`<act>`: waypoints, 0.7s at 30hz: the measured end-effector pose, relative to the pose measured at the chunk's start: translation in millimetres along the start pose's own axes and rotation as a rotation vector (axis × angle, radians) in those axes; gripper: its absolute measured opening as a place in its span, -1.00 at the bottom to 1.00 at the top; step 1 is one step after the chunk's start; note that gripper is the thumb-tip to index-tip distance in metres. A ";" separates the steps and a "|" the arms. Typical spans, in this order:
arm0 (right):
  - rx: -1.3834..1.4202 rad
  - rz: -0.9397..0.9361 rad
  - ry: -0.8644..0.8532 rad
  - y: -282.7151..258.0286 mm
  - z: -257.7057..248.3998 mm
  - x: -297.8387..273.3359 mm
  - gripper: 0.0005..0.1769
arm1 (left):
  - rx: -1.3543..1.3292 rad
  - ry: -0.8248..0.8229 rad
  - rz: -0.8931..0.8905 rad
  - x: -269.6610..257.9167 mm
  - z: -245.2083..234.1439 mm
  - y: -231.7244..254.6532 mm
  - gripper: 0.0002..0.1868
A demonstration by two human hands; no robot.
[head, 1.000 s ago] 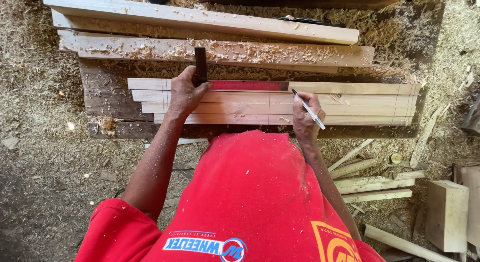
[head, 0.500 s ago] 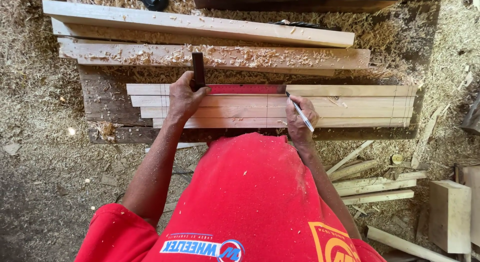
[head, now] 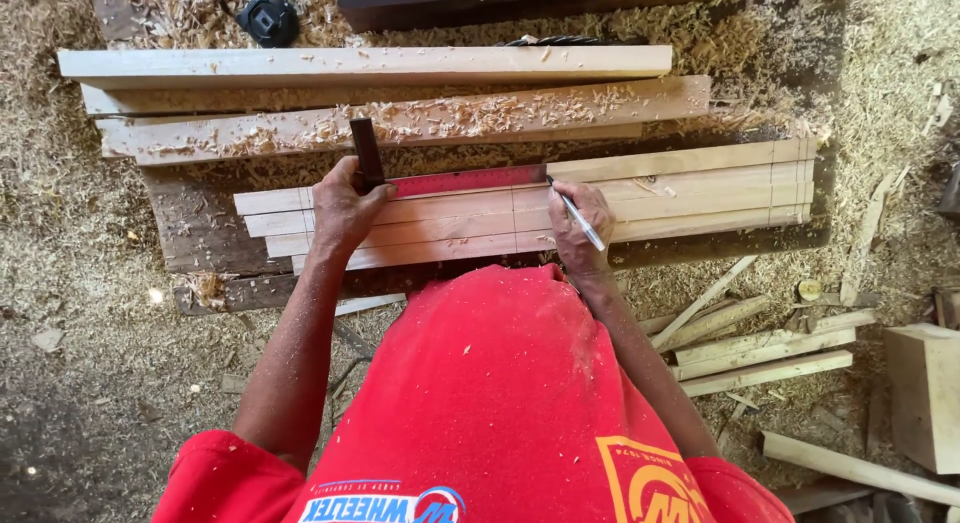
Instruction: The person uses a try square and a pen to mark straight measurement lines on wooden planks laid on a workbench.
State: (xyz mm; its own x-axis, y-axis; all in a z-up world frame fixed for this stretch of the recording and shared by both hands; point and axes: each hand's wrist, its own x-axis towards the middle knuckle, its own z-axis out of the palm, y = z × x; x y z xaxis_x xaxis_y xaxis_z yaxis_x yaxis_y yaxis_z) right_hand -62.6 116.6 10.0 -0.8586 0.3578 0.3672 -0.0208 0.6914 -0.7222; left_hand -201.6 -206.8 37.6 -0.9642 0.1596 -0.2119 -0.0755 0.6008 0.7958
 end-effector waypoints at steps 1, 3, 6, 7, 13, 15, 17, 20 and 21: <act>0.001 0.001 0.003 10.1 -0.4 -4.1 -0.89 | 0.002 -0.001 0.002 0.7 -2.7 -0.8 -0.64; 0.121 0.229 -0.014 28.8 -3.0 -15.2 -0.92 | -0.236 -0.093 -0.053 -3.7 -8.5 -3.4 -0.64; 0.368 0.274 0.162 20.8 -38.4 -8.2 -0.79 | -0.467 -0.209 -0.108 -20.1 -25.7 1.5 -0.62; 0.367 0.271 0.172 8.3 -52.0 -6.5 -0.79 | -0.465 -0.214 -0.100 -25.3 -30.2 20.8 -0.62; -0.200 -0.082 -0.345 -76.0 -98.9 -15.0 -0.63 | -0.525 -0.323 -0.205 -49.8 -21.1 98.6 -0.24; -0.082 -0.338 -0.392 -80.8 -96.7 -22.4 -0.50 | -0.524 -0.332 -0.203 -44.4 -5.9 96.7 -0.39; -0.107 -0.275 -0.403 -43.2 -67.2 -52.5 -0.63 | -0.520 -0.331 -0.188 -24.4 12.7 87.2 -0.49; -0.085 -0.098 -0.380 -5.0 -33.7 -97.0 -0.77 | -0.346 -0.335 -0.083 -19.9 32.5 100.3 -0.50; -0.032 -0.009 -0.331 7.2 -22.6 -105.4 -0.77 | -0.175 -0.317 0.026 -17.5 37.5 111.9 -0.47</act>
State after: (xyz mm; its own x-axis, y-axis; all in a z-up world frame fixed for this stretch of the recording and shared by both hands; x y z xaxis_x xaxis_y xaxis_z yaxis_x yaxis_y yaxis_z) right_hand 39.3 98.1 -20.7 -0.9784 0.1317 0.1592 -0.0174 0.7151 -0.6988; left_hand -183.6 -113.0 109.0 -0.8416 0.4247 -0.3338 -0.1207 0.4546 0.8825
